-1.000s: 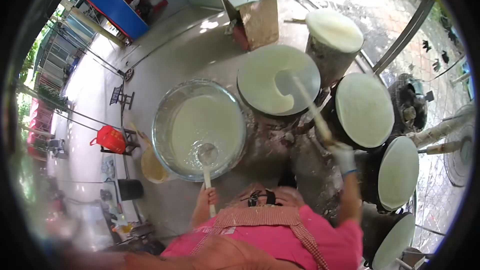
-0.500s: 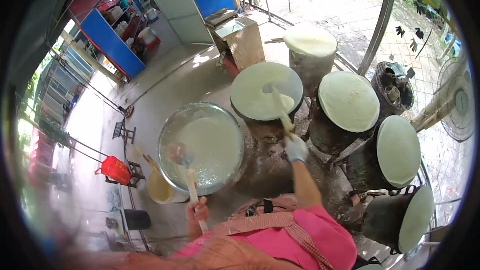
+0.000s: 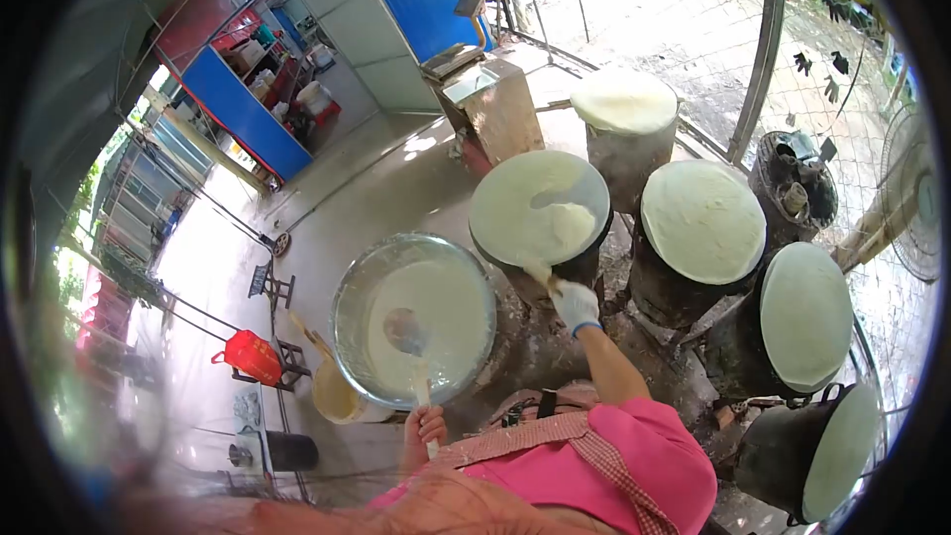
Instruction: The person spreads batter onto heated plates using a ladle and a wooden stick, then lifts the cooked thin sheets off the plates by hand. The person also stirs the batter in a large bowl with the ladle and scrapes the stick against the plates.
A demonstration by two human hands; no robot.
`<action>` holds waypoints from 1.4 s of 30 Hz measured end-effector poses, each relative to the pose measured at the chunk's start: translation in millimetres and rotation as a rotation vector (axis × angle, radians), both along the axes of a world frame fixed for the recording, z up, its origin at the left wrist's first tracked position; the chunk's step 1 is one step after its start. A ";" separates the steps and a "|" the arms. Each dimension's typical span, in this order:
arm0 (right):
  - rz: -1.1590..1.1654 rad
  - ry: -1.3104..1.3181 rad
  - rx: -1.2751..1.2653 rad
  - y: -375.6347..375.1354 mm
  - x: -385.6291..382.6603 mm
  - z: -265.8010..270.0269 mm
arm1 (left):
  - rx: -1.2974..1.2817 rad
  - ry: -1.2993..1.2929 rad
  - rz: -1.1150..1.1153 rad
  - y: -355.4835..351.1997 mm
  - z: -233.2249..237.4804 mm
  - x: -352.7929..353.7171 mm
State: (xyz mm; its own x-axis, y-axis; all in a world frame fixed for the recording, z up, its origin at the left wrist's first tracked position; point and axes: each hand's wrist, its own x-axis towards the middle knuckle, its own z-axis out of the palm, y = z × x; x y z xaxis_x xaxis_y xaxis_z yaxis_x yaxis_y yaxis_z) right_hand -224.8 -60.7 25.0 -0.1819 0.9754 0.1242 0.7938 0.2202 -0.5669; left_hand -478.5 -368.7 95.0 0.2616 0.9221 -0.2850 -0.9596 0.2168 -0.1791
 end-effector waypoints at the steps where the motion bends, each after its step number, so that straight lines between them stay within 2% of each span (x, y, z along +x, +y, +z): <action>1: -0.020 -0.004 -0.058 -8.8 11.1 -0.5 | -0.041 -0.036 -0.009 2.8 -6.6 -2.0; 2: -0.042 -0.004 -0.116 -15.8 29.7 -3.9 | -0.048 -0.021 -0.016 -3.1 -7.4 -2.2; 3: -0.108 -0.038 -0.030 -10.2 50.8 -11.2 | 0.002 -0.014 -0.050 -1.8 -8.9 -2.5; 4: -0.121 -0.149 -0.195 13.7 71.8 -16.0 | 0.048 -0.008 -0.079 2.7 -7.1 -3.0; 6: -0.225 0.125 -0.170 43.7 91.6 -9.9 | 0.007 0.085 -0.098 3.1 11.4 3.6; 8: -0.335 0.268 -0.071 53.3 58.9 16.5 | -0.269 0.371 0.082 13.6 30.8 22.6; 9: -0.236 0.177 -0.031 43.9 47.6 15.5 | -0.253 0.233 0.096 18.4 32.0 27.0; 10: -0.137 0.099 0.012 36.1 39.6 10.8 | -0.269 0.233 0.093 15.9 28.8 28.6; 12: 0.076 -0.159 -0.102 -1.6 52.1 8.0 | -0.262 0.219 0.001 22.3 15.0 25.8; 14: -0.082 0.079 0.026 -1.0 89.5 -42.8 | -0.248 0.220 -0.094 30.0 0.6 18.3; 15: -0.210 0.111 -0.013 22.1 103.4 -44.4 | -0.238 0.222 -0.136 39.1 -5.3 14.3; 16: -0.285 0.041 -0.211 50.0 110.7 -26.8 | -0.258 0.218 -0.178 38.0 -6.0 12.2; 17: -0.306 0.299 -0.074 66.7 105.6 -10.3 | -0.297 0.216 -0.176 35.6 1.0 15.5; 18: -0.308 0.286 -0.132 82.4 92.5 29.8 | -0.402 0.203 -0.149 51.7 5.8 23.1; 20: -0.191 0.227 0.038 92.7 72.4 5.7 | -0.521 0.175 -0.114 59.0 -1.5 34.4; 22: 0.071 -0.155 0.051 46.0 86.9 -33.4 | -0.400 0.101 -0.267 68.7 -19.0 26.5; 24: -0.133 0.003 -0.269 24.2 109.4 -37.1 | -0.243 0.021 -0.318 61.1 -45.2 22.0; 25: -0.220 0.242 -0.279 58.0 115.5 -36.4 | -0.117 -0.066 -0.373 72.9 -47.4 26.9; 26: -0.306 0.482 -0.315 82.7 117.3 -39.2 | -0.110 -0.062 -0.374 83.8 -49.8 27.8; 27: -0.254 0.304 -0.012 117.8 108.2 -29.2 | -0.276 -0.073 -0.281 84.9 -31.5 38.3; 28: -0.260 0.256 -0.174 153.8 95.6 3.7 | -0.435 -0.083 -0.189 83.9 -21.1 46.5; 29: -0.077 0.185 0.044 223.7 87.7 -78.0 | -0.437 -0.030 -0.161 84.2 -20.5 49.9; 30: -0.125 0.251 -0.084 235.7 90.1 -32.7 | -0.450 -0.026 -0.164 80.5 -16.6 54.9; 31: -0.176 0.327 -0.219 226.8 84.1 14.4 | -0.435 0.050 -0.164 73.1 -8.3 57.0; 32: -0.126 0.533 -0.133 224.3 91.5 6.4 | -0.403 0.125 -0.170 72.1 -0.3 54.3; 34: -0.384 0.484 -0.438 175.9 85.8 46.4 | -0.386 0.207 -0.115 73.3 8.3 57.5; 36: -0.230 0.969 -0.292 140.9 51.5 -56.9 | -0.427 0.282 -0.060 51.0 6.4 54.8; 38: -0.024 0.629 -0.304 115.0 38.0 -26.0 | -0.466 0.209 -0.077 51.8 12.9 47.0; 39: -0.046 0.461 -0.320 109.0 44.3 -4.9 | -0.511 0.169 -0.077 48.5 23.1 44.9; 40: -0.028 0.536 -0.197 112.9 56.6 -24.4 | -0.564 0.139 -0.071 52.4 36.8 44.1; 42: -0.319 1.011 -0.270 118.1 87.1 -23.4 | -0.582 0.119 -0.075 47.6 34.8 28.1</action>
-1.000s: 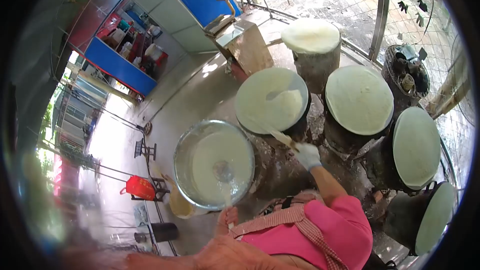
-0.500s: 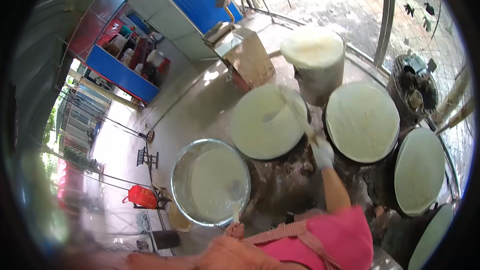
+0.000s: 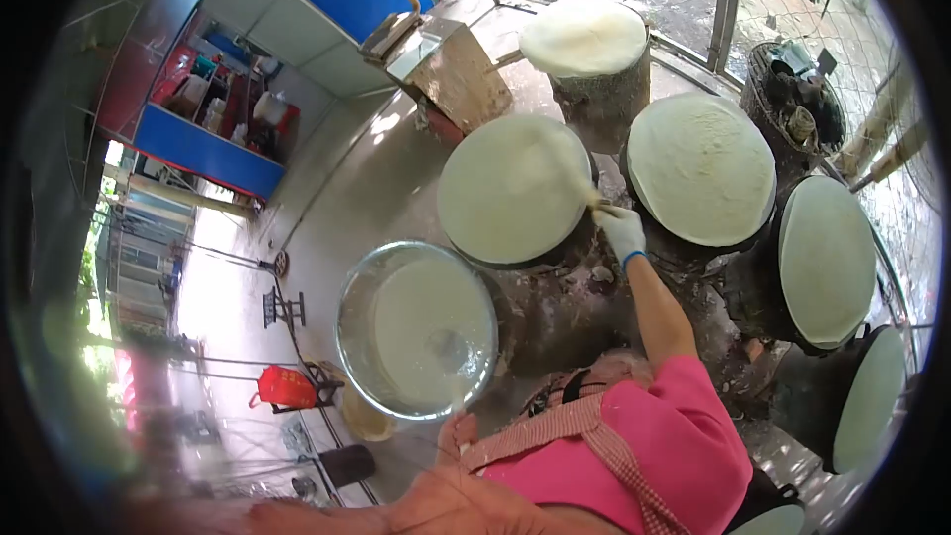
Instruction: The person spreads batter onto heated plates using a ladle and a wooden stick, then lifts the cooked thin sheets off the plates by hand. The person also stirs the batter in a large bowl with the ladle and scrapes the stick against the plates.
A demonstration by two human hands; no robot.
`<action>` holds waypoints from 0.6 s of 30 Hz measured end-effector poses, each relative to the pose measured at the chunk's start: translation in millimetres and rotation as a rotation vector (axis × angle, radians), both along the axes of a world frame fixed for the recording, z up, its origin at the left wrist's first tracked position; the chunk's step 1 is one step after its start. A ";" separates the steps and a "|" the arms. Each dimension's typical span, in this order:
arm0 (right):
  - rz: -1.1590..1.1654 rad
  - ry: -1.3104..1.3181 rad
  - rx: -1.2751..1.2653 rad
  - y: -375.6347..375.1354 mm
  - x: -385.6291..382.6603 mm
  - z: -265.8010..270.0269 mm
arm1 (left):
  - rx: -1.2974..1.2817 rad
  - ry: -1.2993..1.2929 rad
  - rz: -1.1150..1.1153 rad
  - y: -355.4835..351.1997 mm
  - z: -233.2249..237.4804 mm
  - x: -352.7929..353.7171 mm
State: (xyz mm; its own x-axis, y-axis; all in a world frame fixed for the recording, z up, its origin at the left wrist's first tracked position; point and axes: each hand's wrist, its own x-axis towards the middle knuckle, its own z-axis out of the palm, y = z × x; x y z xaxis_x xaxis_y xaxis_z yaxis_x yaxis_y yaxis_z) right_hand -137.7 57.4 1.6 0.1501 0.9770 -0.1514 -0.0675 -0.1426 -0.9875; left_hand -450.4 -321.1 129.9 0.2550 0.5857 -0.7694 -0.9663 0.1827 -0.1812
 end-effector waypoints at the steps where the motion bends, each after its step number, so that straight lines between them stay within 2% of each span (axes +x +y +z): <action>1: -0.013 0.004 0.005 -3.9 -6.1 1.0 | -0.001 -0.017 -0.002 -9.0 -7.3 -6.0; 3: 0.071 0.248 -0.347 -42.5 -20.5 -4.3 | -0.029 -0.062 -0.006 -22.3 -12.9 -16.1; 4: 0.123 0.018 0.155 -54.5 -40.3 -47.9 | -0.026 -0.095 -0.004 -2.4 -13.1 -18.1; 5: 0.132 0.100 0.008 -68.7 -51.1 -45.2 | -0.032 -0.127 0.008 40.2 -3.7 -13.6; 6: 0.142 0.183 -0.132 -70.5 -60.9 -37.7 | -0.031 -0.157 0.023 -36.0 -26.5 -31.0; 8: 0.202 -0.003 -0.089 -63.3 -37.3 -27.2 | -0.032 -0.193 0.055 -12.0 -25.0 -30.6; 9: 0.239 0.010 -0.295 -56.6 -20.4 17.1 | -0.022 -0.205 0.067 -9.0 -29.9 -33.3; 10: 0.221 -0.152 -0.183 -46.6 -6.8 44.4 | -0.009 -0.214 0.072 33.4 -25.6 -27.6; 12: 0.003 -0.309 -0.092 -4.3 5.9 22.8 | 0.025 -0.238 0.069 23.4 -50.2 -40.4; 13: -0.008 -0.302 -0.079 11.2 2.7 17.5 | 0.032 -0.254 0.067 26.9 -57.2 -47.5; 15: 0.077 -1.117 0.228 28.7 -2.3 8.2 | 0.026 -0.289 0.074 36.7 -66.5 -51.0; 16: 0.228 -1.183 0.257 22.4 -10.2 27.3 | 0.016 -0.304 0.085 37.3 -68.1 -53.6; 18: 0.356 -1.298 0.420 6.6 -6.0 42.3 | -0.022 -0.083 0.112 43.8 -141.1 -83.0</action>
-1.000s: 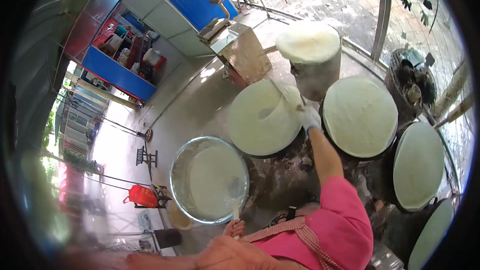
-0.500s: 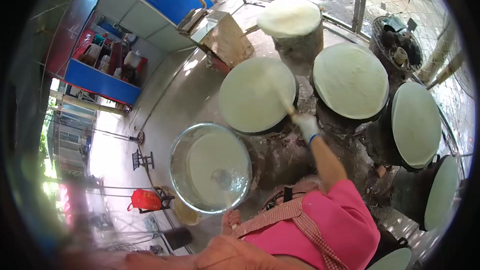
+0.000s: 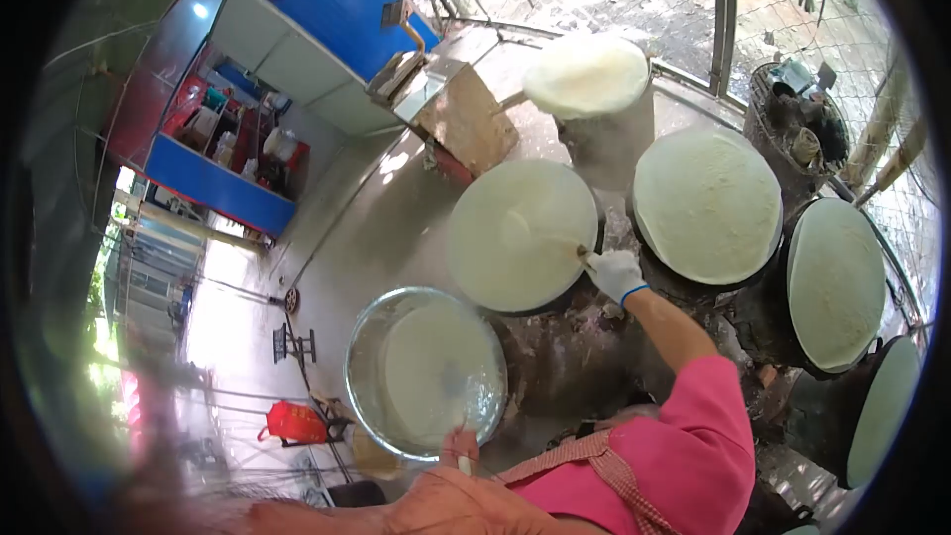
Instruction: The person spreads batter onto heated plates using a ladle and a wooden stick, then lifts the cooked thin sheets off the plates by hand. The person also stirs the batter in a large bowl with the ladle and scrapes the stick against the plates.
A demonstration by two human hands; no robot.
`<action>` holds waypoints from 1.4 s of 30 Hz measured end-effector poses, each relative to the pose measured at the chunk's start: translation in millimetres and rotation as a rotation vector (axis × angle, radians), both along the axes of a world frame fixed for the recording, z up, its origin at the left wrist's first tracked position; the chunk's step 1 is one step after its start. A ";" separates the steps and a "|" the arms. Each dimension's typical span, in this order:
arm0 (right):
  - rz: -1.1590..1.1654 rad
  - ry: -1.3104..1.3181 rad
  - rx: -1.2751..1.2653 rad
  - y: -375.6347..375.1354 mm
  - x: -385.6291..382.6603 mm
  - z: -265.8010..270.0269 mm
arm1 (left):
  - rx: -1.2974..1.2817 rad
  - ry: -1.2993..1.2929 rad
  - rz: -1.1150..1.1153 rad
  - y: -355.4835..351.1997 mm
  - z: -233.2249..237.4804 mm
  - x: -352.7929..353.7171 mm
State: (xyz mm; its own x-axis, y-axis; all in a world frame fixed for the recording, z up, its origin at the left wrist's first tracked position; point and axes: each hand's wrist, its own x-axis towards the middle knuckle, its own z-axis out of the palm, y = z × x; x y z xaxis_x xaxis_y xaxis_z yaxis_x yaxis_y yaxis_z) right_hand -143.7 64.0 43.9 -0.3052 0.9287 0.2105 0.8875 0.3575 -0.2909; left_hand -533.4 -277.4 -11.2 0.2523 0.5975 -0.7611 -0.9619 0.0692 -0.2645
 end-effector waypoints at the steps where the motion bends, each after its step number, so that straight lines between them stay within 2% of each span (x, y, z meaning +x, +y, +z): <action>1: 0.024 -0.035 -0.028 -3.5 8.5 6.5 | 0.072 -0.089 -0.033 12.6 28.3 13.6; 2: 0.049 -0.070 -0.044 0.9 20.0 10.6 | 0.158 -0.176 -0.065 42.2 55.2 22.9; 3: -0.030 -0.072 -0.007 2.0 28.7 7.9 | 0.157 -0.244 -0.145 62.3 46.4 13.0; 4: -0.129 0.039 0.040 4.0 35.4 -13.4 | 0.092 -0.024 -0.135 81.1 37.7 11.8; 6: -0.162 -0.047 0.101 -17.5 19.1 -3.9 | 0.168 0.285 -0.277 121.9 37.4 13.3; 7: -0.049 -0.032 0.063 -23.9 17.2 -12.8 | 0.250 0.365 -0.248 143.7 56.7 27.6; 8: -0.035 -0.034 0.061 -26.0 21.8 -10.9 | 0.322 0.446 -0.219 160.0 80.0 46.4; 10: -0.105 -0.076 0.102 -32.4 35.0 -6.3 | 0.411 0.735 -0.304 191.8 102.8 69.4; 12: -0.172 0.011 0.044 -38.5 38.7 -23.8 | 0.407 0.748 -0.317 220.2 124.8 94.1; 14: -0.233 -0.174 0.106 -58.7 32.5 -51.4 | 0.232 0.500 -0.379 257.4 85.9 93.9; 15: -0.226 -0.251 0.073 -79.4 20.2 -42.8 | 0.246 0.489 -0.377 270.9 86.7 114.5; 16: -0.213 -0.161 0.050 -95.7 5.1 -29.2 | 0.171 0.706 -0.357 279.3 91.0 140.8; 17: -0.144 -0.042 0.001 -101.1 -4.5 -50.3 | 0.083 0.920 -0.338 281.6 92.9 156.4; 18: -0.159 0.103 -0.032 -110.3 -16.0 -36.0 | 0.076 0.903 -0.346 282.6 89.5 159.5; 19: -0.151 0.142 -0.018 -111.9 -19.2 -37.7 | 0.116 0.667 -0.362 284.3 86.5 158.1; 20: -0.144 0.185 -0.006 -111.9 -22.4 -40.2 | 0.149 0.434 -0.374 281.9 83.6 153.5; 21: -0.152 0.184 -0.016 -116.9 -19.7 -24.6 | 0.166 0.030 -0.350 267.7 98.6 132.1; 22: -0.158 0.181 -0.034 -128.4 -11.7 -5.1 | 0.367 0.253 -0.467 233.1 99.4 108.5; 23: -0.121 0.222 0.102 -138.5 -5.0 2.7 | 0.574 0.475 -0.574 193.7 94.4 95.9; 24: -0.122 0.218 0.088 -142.0 -3.6 5.8 | 0.561 0.468 -0.577 173.3 96.2 96.9; 26: -0.077 0.144 0.161 -166.0 -2.9 2.4 | 0.182 0.513 -0.604 128.8 106.0 101.8; 27: -0.115 0.136 0.099 -171.8 -10.2 -2.2 | 0.145 0.256 -0.513 128.3 107.6 96.2; 28: -0.099 0.124 0.070 -186.1 -14.5 -3.6 | 0.117 0.239 -0.498 123.9 113.3 97.2; 30: -0.146 0.332 0.180 -190.3 -20.4 -0.1 | 0.122 -0.006 -0.382 134.8 129.6 99.5; 31: -0.161 0.285 0.024 -196.8 -17.0 5.9 | 0.181 -0.173 -0.342 128.9 121.9 96.6; 32: -0.177 0.267 0.031 -201.5 -15.7 13.9 | 0.186 -0.191 -0.357 122.2 124.0 98.5; 34: -0.285 0.345 -0.224 -205.6 -18.1 33.6 | 0.207 -0.343 -0.320 116.4 142.4 106.2; 36: -0.297 0.414 -0.179 -206.8 -7.8 34.6 | 0.271 -0.565 -0.359 98.6 137.4 107.9; 37: -0.270 0.309 -0.199 -206.0 7.4 23.7 | 0.299 -0.500 -0.430 90.8 140.8 113.4; 38: -0.299 0.209 -0.156 -201.8 20.7 18.5 | 0.267 -0.304 -0.454 78.7 135.1 119.0; 39: -0.323 0.148 -0.075 -191.6 40.5 18.2 | 0.765 -0.165 -0.715 71.5 88.3 113.1; 41: -0.370 0.071 0.038 -173.9 74.6 13.3 | 0.477 0.217 -0.741 58.6 100.6 131.0; 42: -0.396 0.049 0.089 -157.7 97.0 12.3 | 0.489 0.228 -0.758 62.0 102.4 138.1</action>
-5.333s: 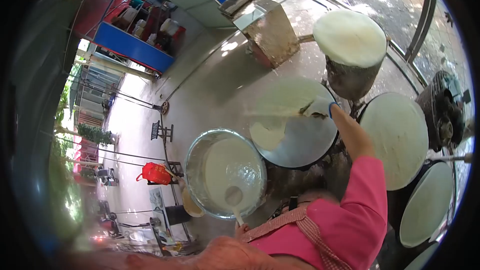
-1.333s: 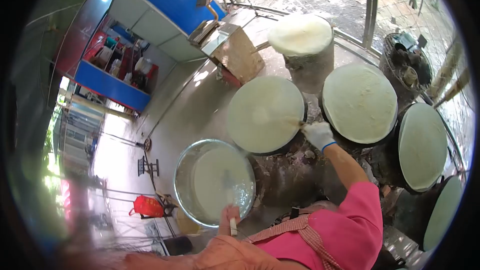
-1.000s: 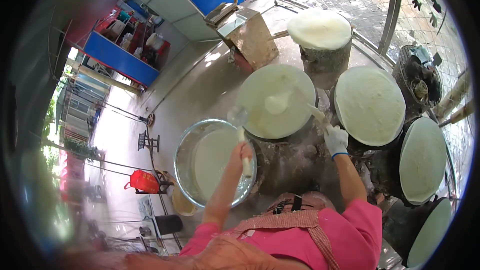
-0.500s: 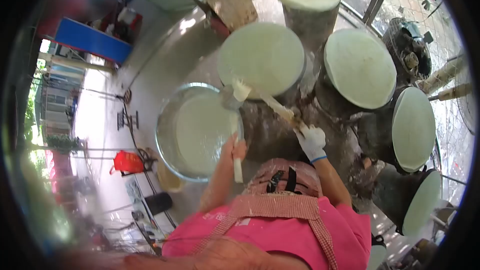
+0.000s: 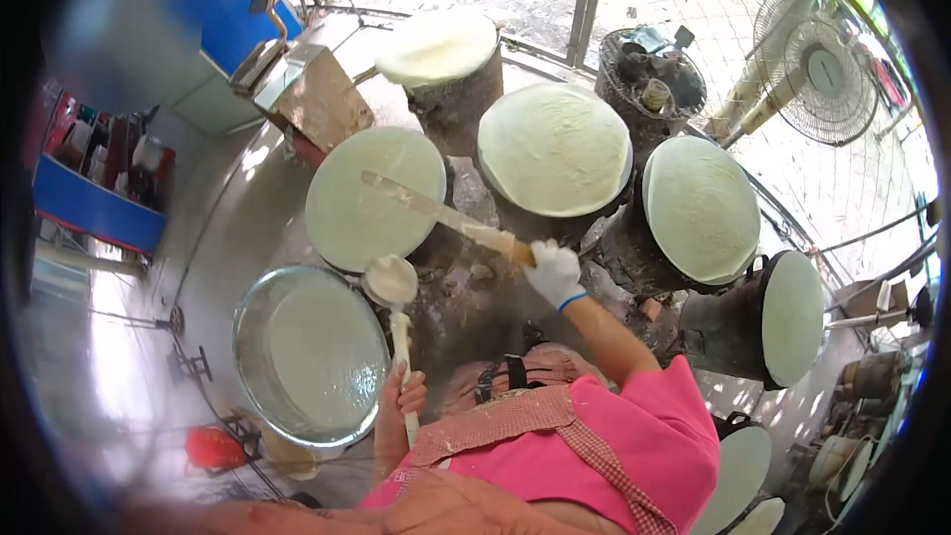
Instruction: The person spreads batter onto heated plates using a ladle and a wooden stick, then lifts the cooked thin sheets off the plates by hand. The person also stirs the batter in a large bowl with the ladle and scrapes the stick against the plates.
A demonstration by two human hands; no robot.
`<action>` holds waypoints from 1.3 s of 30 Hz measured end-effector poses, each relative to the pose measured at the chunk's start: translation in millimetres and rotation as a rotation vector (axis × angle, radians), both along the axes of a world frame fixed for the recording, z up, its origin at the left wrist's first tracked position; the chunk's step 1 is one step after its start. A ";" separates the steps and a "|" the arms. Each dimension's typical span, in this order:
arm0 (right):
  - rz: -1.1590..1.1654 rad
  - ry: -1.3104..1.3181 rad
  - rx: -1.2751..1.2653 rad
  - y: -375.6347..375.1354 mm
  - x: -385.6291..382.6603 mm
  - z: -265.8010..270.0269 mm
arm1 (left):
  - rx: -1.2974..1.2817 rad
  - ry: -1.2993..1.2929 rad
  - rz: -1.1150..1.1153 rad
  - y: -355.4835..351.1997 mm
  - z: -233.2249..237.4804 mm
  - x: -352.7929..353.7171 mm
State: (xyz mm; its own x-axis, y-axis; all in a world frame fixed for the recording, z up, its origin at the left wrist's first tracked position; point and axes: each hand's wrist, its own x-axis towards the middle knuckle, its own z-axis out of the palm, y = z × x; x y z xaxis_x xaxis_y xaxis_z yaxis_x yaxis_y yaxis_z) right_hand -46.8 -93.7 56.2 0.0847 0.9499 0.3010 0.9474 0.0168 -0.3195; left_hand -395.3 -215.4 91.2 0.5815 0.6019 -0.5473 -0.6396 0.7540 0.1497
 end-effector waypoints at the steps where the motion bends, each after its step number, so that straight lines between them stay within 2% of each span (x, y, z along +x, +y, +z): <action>1: 0.004 -0.009 -0.046 13.5 16.8 10.2 | -0.215 -0.242 0.021 4.4 1.5 8.2; 2: 0.030 -0.058 -0.018 28.9 32.2 7.9 | -0.423 -0.483 0.042 11.0 2.5 15.7; 4: 0.113 -0.110 0.007 59.3 57.2 -3.7 | -0.640 -0.558 0.057 10.9 -6.4 26.5; 8: 0.238 -0.152 -0.080 90.1 93.5 3.2 | -0.621 -0.512 0.060 -0.4 4.1 30.7; 10: 0.375 -0.370 -0.255 102.4 98.6 8.6 | -0.601 -0.481 0.094 -3.0 6.3 25.0; 12: 0.336 -0.391 -0.293 112.5 103.4 25.6 | -0.674 -0.485 0.009 3.2 6.9 13.2; 14: 0.171 -0.313 -0.299 132.9 120.9 54.0 | -0.688 -0.515 -0.005 8.1 9.8 5.7; 16: 0.192 -0.363 -0.054 159.6 142.0 100.4 | -0.627 -0.615 -0.070 8.3 3.0 -8.7; 20: 0.115 -0.523 0.083 230.0 168.3 203.3 | -0.580 -0.555 0.008 6.8 -10.6 -30.2; 22: 0.149 -0.560 0.266 253.1 154.5 256.1 | -0.491 -0.365 0.062 11.6 -8.0 -30.2; 25: 0.164 -0.587 0.241 311.0 131.9 297.7 | -0.386 -0.389 0.099 13.5 -15.8 -30.7; 27: 0.177 -0.746 0.114 352.4 105.2 316.2 | -0.342 -0.354 0.148 21.1 -17.0 -24.1; 28: 0.207 -0.753 0.132 371.4 86.2 319.9 | -0.309 -0.313 0.196 22.3 -16.4 -16.4; 30: 0.229 -0.819 -0.071 412.4 43.7 325.6 | -0.290 -0.366 0.275 28.9 -11.7 4.9; 33: 0.261 -0.827 -0.175 458.4 -19.7 331.7 | -0.273 -0.452 0.391 45.8 6.0 24.6; 37: 0.283 -0.618 -0.071 523.8 -53.4 358.9 | -0.252 -0.561 0.522 72.9 34.7 52.9; 38: 0.294 -0.452 -0.037 535.9 -45.9 366.6 | -0.254 -0.560 0.547 67.6 -57.4 35.1; 39: 0.297 -0.360 0.033 546.3 -36.5 373.2 | 0.048 -0.479 0.391 55.5 -183.1 13.3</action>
